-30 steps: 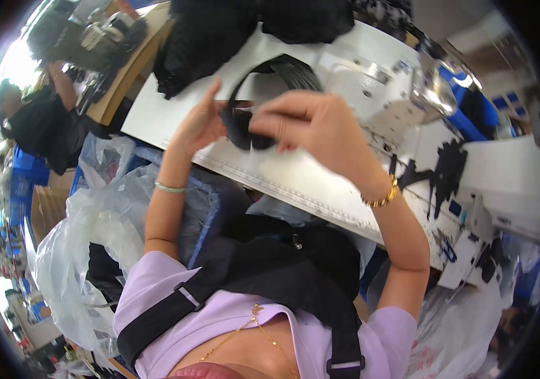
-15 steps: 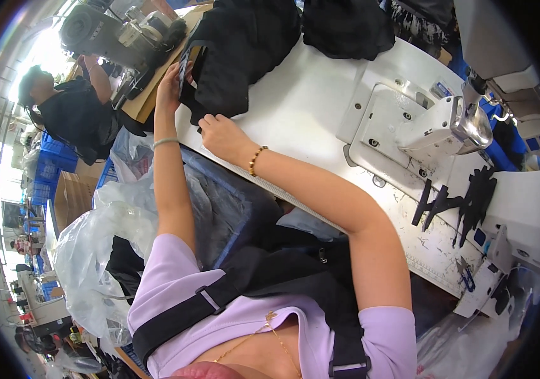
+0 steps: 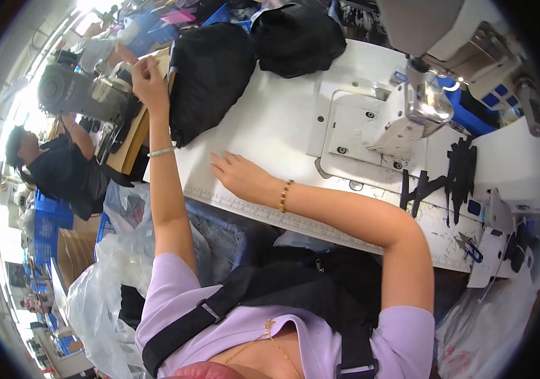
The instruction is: Stitching and assembling components of a shoe using a sewing machine.
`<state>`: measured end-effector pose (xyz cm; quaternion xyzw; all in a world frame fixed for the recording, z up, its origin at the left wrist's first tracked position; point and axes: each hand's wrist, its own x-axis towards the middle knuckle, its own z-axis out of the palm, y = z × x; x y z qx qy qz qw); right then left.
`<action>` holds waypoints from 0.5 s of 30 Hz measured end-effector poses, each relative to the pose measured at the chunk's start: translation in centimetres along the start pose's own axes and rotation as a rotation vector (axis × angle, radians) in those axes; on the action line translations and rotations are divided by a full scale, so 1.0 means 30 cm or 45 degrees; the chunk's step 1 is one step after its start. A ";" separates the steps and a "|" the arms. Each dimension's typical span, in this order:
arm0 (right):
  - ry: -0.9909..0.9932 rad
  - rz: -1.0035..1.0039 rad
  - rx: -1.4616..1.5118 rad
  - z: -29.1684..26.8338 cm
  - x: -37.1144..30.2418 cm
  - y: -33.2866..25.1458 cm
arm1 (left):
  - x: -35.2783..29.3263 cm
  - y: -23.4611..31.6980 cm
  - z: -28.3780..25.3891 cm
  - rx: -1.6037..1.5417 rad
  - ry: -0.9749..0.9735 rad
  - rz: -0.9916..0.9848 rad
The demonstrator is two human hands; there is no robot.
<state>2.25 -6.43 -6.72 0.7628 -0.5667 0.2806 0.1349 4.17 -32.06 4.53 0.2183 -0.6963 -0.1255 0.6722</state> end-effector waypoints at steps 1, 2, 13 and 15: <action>-0.070 0.074 0.054 -0.046 -0.063 0.031 | -0.030 0.181 0.069 -0.040 -0.238 0.229; -0.128 0.091 0.133 -0.089 -0.091 0.020 | -0.022 0.267 0.106 -0.130 -0.459 0.513; -0.028 0.587 0.338 -0.449 -0.368 0.066 | 0.003 0.374 0.415 -0.047 -1.505 0.526; 0.093 0.607 0.380 -0.470 -0.380 0.086 | 0.050 0.373 0.405 -0.114 -1.414 0.513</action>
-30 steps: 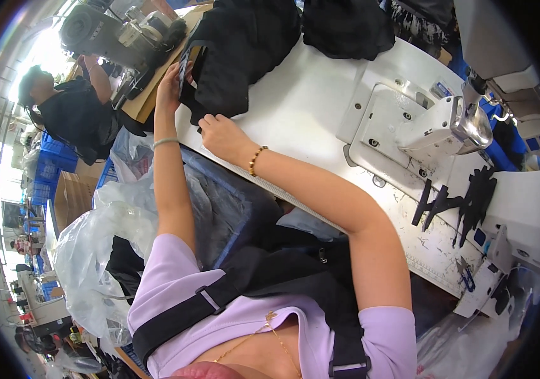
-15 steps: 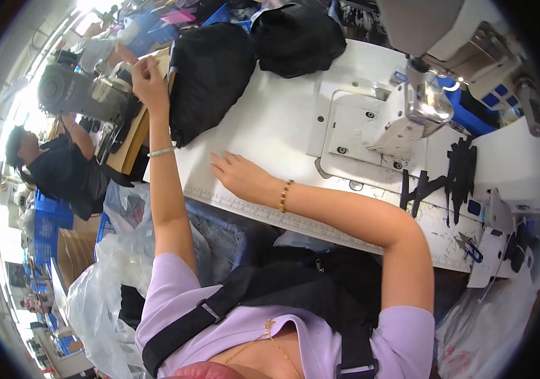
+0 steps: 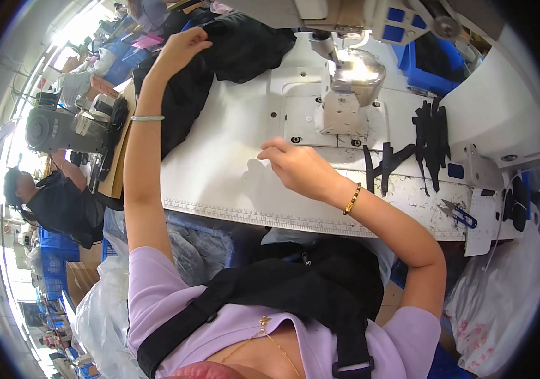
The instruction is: Stitching and assembling components of a shoe using a sewing machine.
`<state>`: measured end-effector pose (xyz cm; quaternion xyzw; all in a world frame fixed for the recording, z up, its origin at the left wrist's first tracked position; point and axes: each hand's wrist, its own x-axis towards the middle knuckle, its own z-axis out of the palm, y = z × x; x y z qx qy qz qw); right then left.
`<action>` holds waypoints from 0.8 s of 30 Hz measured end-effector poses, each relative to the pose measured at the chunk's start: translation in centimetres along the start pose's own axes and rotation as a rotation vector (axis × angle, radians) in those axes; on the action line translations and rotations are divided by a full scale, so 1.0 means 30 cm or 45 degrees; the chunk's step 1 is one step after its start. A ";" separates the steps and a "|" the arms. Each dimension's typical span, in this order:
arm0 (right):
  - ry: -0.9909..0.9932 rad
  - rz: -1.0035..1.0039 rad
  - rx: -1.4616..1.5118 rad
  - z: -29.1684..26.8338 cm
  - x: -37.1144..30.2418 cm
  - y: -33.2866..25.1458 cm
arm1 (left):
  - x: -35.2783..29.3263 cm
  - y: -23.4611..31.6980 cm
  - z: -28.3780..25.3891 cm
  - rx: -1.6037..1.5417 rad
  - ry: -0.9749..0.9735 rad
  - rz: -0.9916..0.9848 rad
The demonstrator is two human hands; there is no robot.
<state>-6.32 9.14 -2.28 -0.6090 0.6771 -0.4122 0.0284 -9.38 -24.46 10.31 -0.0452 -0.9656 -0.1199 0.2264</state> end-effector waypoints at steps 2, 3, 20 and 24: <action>0.033 0.026 0.041 -0.010 0.002 -0.003 | -0.013 -0.003 -0.050 0.001 0.182 0.032; 0.054 0.019 0.049 -0.012 0.003 -0.004 | -0.025 0.009 -0.076 -0.006 0.327 0.056; 0.176 0.522 1.479 -0.230 -0.004 -0.129 | -0.334 0.785 0.080 -1.328 0.466 -0.521; 0.550 0.436 1.115 -0.268 -0.019 -0.131 | -0.252 0.788 0.121 -1.200 0.435 -0.467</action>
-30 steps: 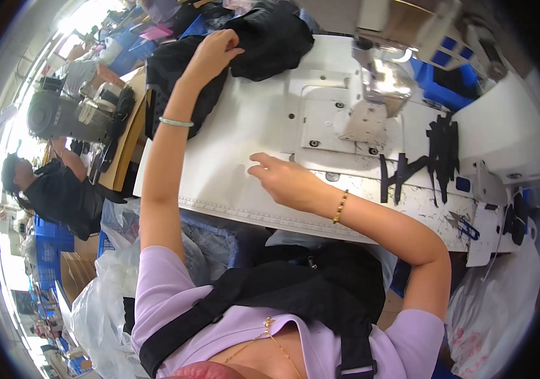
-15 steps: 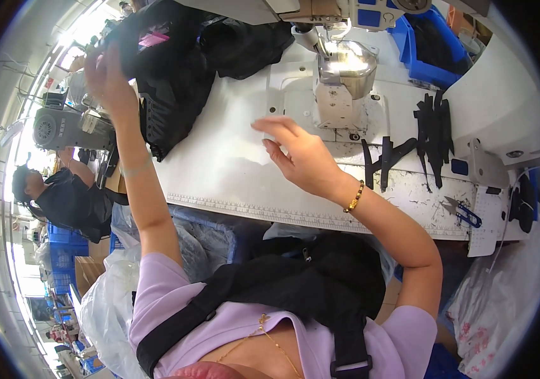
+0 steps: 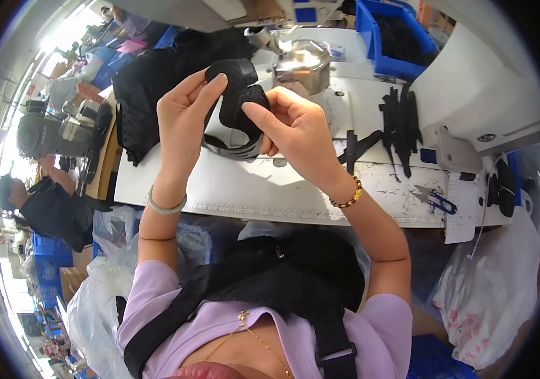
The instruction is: Stitching and assembling components of a shoe using a sewing machine.
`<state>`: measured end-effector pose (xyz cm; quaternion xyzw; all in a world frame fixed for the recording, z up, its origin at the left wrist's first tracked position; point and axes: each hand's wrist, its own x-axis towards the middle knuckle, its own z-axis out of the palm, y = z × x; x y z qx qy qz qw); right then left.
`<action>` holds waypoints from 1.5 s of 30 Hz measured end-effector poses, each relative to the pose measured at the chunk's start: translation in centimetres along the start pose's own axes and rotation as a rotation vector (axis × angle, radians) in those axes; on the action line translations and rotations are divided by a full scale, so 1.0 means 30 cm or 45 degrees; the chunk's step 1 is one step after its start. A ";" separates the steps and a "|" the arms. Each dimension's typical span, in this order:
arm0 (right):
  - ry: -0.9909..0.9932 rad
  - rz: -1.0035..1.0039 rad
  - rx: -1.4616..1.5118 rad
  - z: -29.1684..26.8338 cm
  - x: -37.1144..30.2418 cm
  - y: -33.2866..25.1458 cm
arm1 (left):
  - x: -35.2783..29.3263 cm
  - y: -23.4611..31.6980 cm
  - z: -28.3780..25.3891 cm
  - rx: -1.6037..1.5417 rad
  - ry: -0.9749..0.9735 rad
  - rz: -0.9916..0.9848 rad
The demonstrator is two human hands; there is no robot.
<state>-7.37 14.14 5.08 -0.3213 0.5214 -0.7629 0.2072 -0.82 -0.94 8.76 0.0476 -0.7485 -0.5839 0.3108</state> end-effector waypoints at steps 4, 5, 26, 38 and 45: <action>0.255 -0.068 -0.073 -0.026 0.009 -0.006 | 0.067 -0.031 0.091 0.147 0.016 0.177; 0.317 -0.086 -0.048 -0.023 0.010 -0.011 | 0.090 -0.045 0.116 0.101 0.017 0.194; 0.519 0.294 -0.842 -0.328 -0.268 0.061 | 0.000 -0.142 0.001 0.695 -0.210 0.893; 0.551 0.396 -0.941 -0.314 -0.321 0.143 | -0.113 -0.257 0.035 0.912 -0.061 1.413; 0.537 0.438 -0.880 -0.325 -0.317 0.153 | -0.161 -0.297 0.268 0.436 -0.763 0.443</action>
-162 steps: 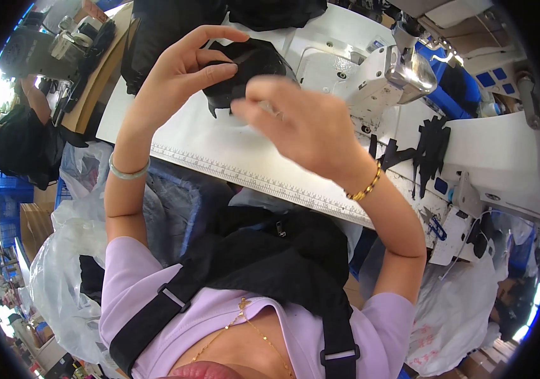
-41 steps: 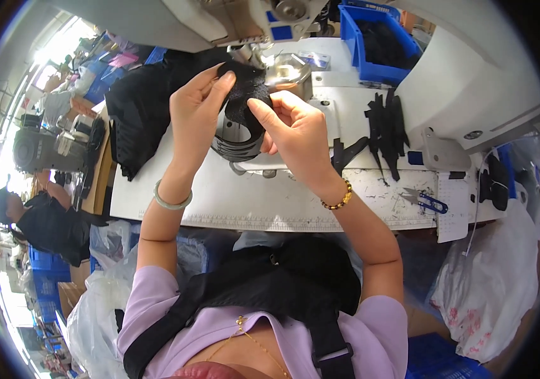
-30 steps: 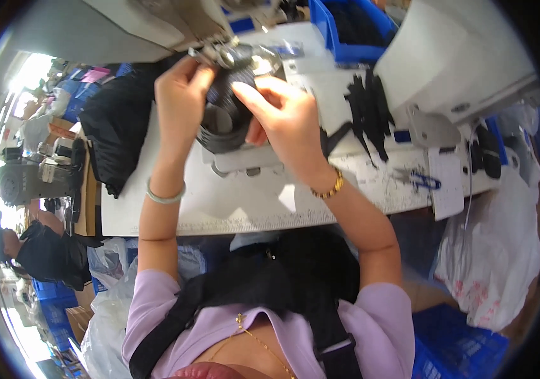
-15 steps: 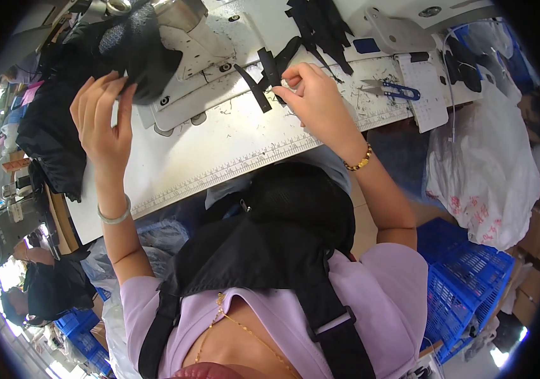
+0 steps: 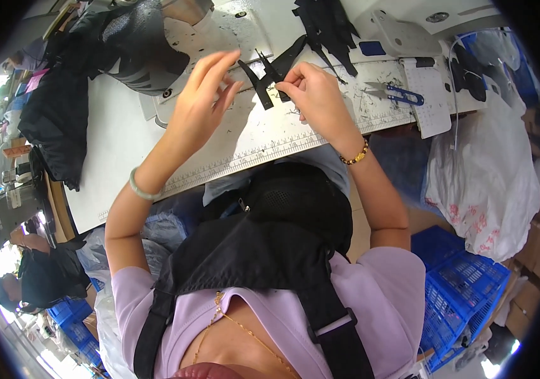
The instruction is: Stitching and assembling components of a shoe using a sewing machine.
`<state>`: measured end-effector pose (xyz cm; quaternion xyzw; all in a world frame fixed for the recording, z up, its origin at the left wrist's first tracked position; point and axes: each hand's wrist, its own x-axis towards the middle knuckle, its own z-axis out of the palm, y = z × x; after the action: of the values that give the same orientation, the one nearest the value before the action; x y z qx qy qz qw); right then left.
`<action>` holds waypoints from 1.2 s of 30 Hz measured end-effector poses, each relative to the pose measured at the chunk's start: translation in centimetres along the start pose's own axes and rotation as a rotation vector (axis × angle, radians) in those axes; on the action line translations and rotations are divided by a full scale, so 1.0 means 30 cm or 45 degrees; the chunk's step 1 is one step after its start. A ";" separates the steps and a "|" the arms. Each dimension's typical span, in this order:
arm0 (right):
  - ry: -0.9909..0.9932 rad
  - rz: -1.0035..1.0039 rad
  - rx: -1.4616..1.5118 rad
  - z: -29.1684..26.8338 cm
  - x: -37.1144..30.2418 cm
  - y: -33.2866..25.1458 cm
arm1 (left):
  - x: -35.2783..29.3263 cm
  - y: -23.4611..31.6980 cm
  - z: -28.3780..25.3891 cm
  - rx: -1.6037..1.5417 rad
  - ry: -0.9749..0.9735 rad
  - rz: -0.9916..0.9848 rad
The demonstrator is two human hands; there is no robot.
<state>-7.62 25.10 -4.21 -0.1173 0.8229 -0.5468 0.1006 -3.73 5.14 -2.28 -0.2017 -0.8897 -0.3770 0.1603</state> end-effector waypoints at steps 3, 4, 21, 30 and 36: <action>0.006 0.011 0.020 0.000 -0.002 -0.005 | 0.090 -0.049 0.057 0.090 0.034 0.098; 0.003 0.019 0.026 0.000 -0.003 -0.007 | 0.106 -0.067 0.072 0.161 0.047 0.141; -0.462 0.019 0.545 -0.122 0.000 -0.110 | 0.082 0.070 0.009 0.148 0.422 0.247; -0.321 -0.083 0.758 -0.102 -0.069 -0.189 | 0.045 0.162 -0.028 -0.212 0.237 0.069; -0.127 -0.254 0.755 -0.030 -0.095 -0.202 | 0.016 0.190 -0.021 -0.805 0.273 -0.243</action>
<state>-4.65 24.49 1.85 -0.1897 0.6062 -0.7636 0.1162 -1.32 8.42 1.80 -0.1164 -0.7218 -0.6663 0.1463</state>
